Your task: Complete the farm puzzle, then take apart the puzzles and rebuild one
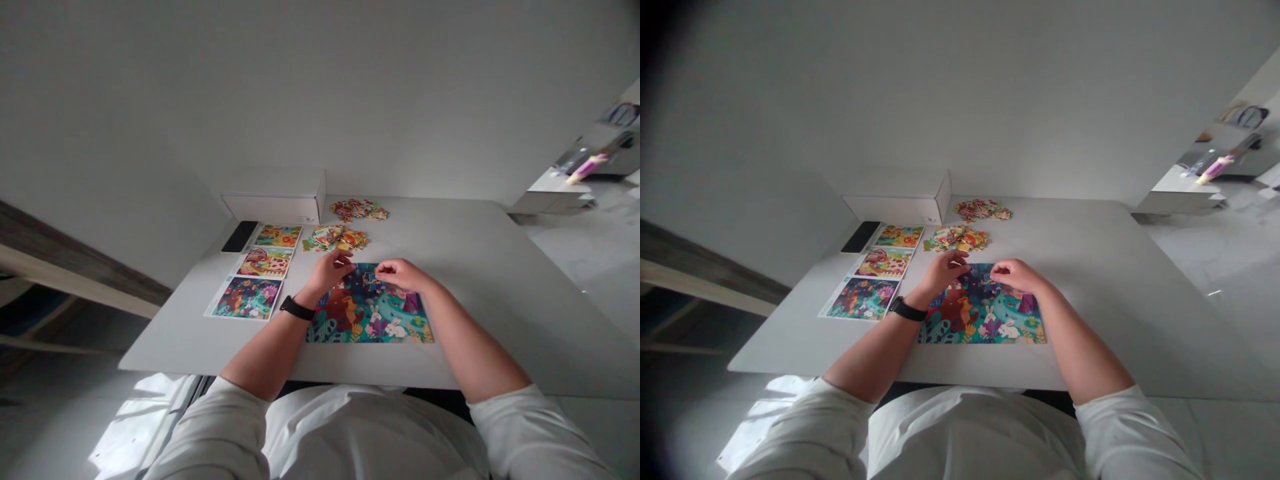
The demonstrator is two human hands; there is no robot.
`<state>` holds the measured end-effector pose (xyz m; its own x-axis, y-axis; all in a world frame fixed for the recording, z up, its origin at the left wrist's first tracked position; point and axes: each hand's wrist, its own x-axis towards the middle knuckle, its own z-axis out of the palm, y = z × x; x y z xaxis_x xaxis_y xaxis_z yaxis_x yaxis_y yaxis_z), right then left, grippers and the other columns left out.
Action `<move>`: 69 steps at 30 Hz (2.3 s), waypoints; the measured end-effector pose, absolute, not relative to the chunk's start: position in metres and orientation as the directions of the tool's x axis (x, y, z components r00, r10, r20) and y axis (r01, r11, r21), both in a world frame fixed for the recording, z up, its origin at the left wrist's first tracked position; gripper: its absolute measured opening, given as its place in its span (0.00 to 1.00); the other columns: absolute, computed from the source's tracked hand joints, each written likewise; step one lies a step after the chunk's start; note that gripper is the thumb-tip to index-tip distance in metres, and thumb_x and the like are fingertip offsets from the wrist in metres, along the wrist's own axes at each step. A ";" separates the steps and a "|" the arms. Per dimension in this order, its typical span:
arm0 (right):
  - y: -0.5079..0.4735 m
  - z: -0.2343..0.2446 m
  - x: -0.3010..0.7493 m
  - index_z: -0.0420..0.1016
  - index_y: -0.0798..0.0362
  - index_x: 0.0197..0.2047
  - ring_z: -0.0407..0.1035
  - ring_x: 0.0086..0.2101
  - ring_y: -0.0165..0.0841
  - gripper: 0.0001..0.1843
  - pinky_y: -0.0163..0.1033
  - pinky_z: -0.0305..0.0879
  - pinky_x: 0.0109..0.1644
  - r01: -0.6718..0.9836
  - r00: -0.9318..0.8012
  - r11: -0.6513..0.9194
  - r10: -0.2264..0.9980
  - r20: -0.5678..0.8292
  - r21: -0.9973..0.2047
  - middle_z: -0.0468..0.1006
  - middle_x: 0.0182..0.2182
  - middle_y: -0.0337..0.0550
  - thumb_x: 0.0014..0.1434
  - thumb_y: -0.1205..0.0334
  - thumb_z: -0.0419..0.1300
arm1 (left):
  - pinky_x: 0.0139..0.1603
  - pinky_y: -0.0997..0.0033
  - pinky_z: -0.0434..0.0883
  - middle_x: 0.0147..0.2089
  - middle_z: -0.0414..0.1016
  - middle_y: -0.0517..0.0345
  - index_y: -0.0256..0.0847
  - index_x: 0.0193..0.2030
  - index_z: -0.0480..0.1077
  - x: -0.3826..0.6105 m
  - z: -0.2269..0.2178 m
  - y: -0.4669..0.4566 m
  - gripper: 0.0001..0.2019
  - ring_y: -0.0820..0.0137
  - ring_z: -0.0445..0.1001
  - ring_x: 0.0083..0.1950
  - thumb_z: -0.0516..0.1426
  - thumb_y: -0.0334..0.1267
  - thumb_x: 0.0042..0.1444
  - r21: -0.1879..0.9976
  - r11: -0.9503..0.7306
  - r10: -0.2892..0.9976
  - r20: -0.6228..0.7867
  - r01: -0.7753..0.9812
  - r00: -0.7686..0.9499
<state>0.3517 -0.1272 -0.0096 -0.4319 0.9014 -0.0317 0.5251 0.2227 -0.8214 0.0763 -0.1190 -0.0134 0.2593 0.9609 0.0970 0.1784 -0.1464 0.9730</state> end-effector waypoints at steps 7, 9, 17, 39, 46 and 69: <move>-0.126 -0.008 0.345 0.86 0.47 0.46 0.78 0.39 0.39 0.14 0.42 0.73 0.46 0.624 -0.159 0.206 0.978 0.135 -0.754 0.87 0.40 0.45 0.67 0.47 0.66 | 0.47 0.67 0.79 0.45 0.84 0.51 0.39 0.51 0.79 0.096 -0.021 -0.126 0.15 0.66 0.82 0.44 0.67 0.40 0.58 0.965 -0.191 0.920 0.112 0.179 0.375; -0.125 -0.007 0.345 0.85 0.46 0.49 0.79 0.43 0.40 0.18 0.42 0.74 0.49 0.568 -0.168 0.211 0.976 0.139 -0.795 0.87 0.44 0.45 0.72 0.45 0.59 | 0.52 0.63 0.80 0.47 0.85 0.50 0.40 0.55 0.78 0.099 -0.021 -0.129 0.17 0.64 0.83 0.47 0.66 0.37 0.59 0.953 -0.232 0.898 0.134 0.193 0.419; -0.115 -0.022 0.364 0.86 0.47 0.52 0.76 0.50 0.44 0.12 0.48 0.71 0.61 0.834 -0.110 0.243 0.953 0.284 -0.495 0.84 0.47 0.51 0.70 0.56 0.62 | 0.71 0.49 0.69 0.60 0.81 0.42 0.42 0.58 0.80 0.058 -0.013 -0.114 0.15 0.51 0.76 0.64 0.61 0.37 0.66 0.641 -0.428 0.901 0.356 0.637 0.248; -0.115 -0.026 0.347 0.84 0.45 0.53 0.78 0.37 0.38 0.17 0.43 0.73 0.46 0.643 -0.174 0.195 0.979 0.106 -0.741 0.87 0.44 0.43 0.60 0.60 0.70 | 0.44 0.68 0.74 0.41 0.83 0.54 0.41 0.46 0.77 0.082 -0.009 -0.111 0.07 0.65 0.79 0.40 0.61 0.35 0.61 0.817 -0.320 0.945 0.235 0.480 0.229; -0.111 -0.026 0.350 0.81 0.47 0.64 0.75 0.34 0.35 0.27 0.43 0.75 0.44 0.512 -0.213 0.239 0.966 0.147 -0.825 0.85 0.43 0.43 0.61 0.55 0.68 | 0.41 0.71 0.75 0.39 0.81 0.56 0.41 0.46 0.76 0.083 -0.007 -0.112 0.08 0.69 0.79 0.37 0.62 0.41 0.63 0.917 -0.304 0.949 0.268 0.258 0.164; -0.129 -0.010 0.332 0.84 0.50 0.52 0.72 0.33 0.33 0.34 0.37 0.66 0.35 0.064 -0.390 -0.153 0.906 -0.166 -0.986 0.85 0.38 0.42 0.47 0.40 0.80 | 0.31 0.76 0.71 0.35 0.79 0.58 0.39 0.42 0.74 0.090 0.002 -0.130 0.15 0.73 0.77 0.32 0.68 0.48 0.60 0.953 -0.270 0.925 0.219 0.133 0.310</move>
<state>0.3325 -0.1291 -0.0101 -0.3896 0.9060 -0.1657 0.0644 -0.1526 -0.9862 0.0897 -0.1295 0.0024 0.3102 0.9251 0.2188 0.1334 -0.2702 0.9535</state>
